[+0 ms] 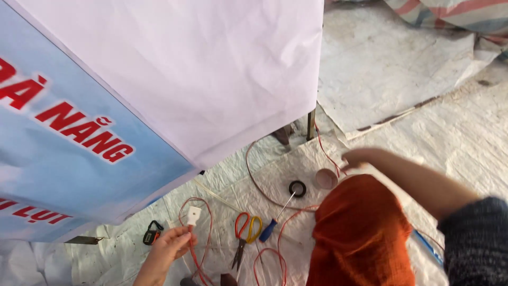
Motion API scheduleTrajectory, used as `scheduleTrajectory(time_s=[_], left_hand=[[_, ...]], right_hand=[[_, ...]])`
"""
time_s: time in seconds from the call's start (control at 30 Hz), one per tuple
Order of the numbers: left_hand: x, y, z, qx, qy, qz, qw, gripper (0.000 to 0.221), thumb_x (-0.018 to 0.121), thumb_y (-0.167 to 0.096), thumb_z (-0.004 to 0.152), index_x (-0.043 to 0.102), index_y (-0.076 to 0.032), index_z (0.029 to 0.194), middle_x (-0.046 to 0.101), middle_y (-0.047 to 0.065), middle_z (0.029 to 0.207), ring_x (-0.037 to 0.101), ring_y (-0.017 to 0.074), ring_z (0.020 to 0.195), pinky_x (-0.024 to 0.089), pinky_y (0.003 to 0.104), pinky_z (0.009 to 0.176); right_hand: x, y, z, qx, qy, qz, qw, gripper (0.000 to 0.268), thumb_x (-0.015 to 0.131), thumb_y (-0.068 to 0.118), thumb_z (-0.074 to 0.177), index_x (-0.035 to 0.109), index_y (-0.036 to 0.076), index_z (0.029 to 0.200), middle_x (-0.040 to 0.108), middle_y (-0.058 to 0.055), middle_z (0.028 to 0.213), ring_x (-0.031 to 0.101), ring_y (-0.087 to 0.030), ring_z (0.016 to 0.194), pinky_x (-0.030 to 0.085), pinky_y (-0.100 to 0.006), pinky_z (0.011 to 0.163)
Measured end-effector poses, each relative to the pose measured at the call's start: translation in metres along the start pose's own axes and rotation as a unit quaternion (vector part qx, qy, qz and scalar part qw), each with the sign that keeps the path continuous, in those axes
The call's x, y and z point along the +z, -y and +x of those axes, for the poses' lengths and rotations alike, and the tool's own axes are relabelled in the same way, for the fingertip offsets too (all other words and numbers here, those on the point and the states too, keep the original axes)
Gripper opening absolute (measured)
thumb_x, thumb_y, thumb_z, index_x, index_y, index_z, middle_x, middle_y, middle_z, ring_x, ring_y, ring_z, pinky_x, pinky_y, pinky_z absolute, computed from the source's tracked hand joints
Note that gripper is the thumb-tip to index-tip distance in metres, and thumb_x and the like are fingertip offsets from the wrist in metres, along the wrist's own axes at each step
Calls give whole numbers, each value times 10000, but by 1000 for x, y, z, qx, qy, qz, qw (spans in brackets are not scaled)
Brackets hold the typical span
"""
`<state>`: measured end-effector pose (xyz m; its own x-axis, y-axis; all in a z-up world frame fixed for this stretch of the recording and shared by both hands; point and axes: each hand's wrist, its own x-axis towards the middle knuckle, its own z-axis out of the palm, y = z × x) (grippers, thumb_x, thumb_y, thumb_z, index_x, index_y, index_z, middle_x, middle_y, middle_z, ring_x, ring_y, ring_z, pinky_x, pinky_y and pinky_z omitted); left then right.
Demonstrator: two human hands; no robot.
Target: Assembling and wiring a light socket by stripping wires and securing them into terminals using a screwdriver.
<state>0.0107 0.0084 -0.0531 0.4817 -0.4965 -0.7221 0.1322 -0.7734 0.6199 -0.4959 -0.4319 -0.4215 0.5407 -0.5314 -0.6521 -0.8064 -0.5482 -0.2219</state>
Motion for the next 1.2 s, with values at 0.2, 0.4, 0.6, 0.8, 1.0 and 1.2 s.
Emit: scheduleTrajectory(time_s=[0.2,0.4,0.6,0.8,1.0,1.2], left_hand=[[34,11,27,-30,-42,74,996,283,651,-129,985,759,8,1208,768,145,969,731,227,905,471,319,796],[65,50,75,55,-48,174,982,301,717,-153,874,775,58,1081,758,117,846,676,183,683,534,290,673],[135,68,80,89,8,206,974,286,755,-211,821,787,20,986,758,102,820,685,162,700,552,258,677],[178,114,97,-27,108,195,974,123,717,-85,901,753,-3,986,752,65,802,658,105,683,506,214,634],[218,96,119,109,151,356,916,216,742,-316,791,707,-106,825,672,-4,737,584,115,659,486,245,637],[251,79,170,136,161,338,917,313,846,-358,829,677,-105,760,662,-25,676,541,88,565,489,230,590]], right_hand=[[23,105,-144,173,-44,53,982,389,461,469,1012,518,238,1320,735,-75,1180,678,-252,1152,433,-467,1050],[54,50,-128,233,-188,314,901,364,533,353,1029,698,232,1330,805,11,1121,752,-156,849,594,-288,743],[8,-16,-226,73,-499,605,616,227,523,26,1059,715,24,1181,543,-83,768,487,-170,672,433,-294,587],[-33,12,-311,31,-575,635,514,234,463,43,1095,645,70,1239,507,18,767,480,-48,687,493,-190,706],[-59,63,-355,23,-606,568,556,206,485,-17,1130,617,-14,1288,528,-56,811,509,-123,747,491,-254,779],[-46,50,-360,64,-596,508,618,260,488,-95,1104,623,-75,1325,553,-118,785,525,-184,698,493,-304,719]])
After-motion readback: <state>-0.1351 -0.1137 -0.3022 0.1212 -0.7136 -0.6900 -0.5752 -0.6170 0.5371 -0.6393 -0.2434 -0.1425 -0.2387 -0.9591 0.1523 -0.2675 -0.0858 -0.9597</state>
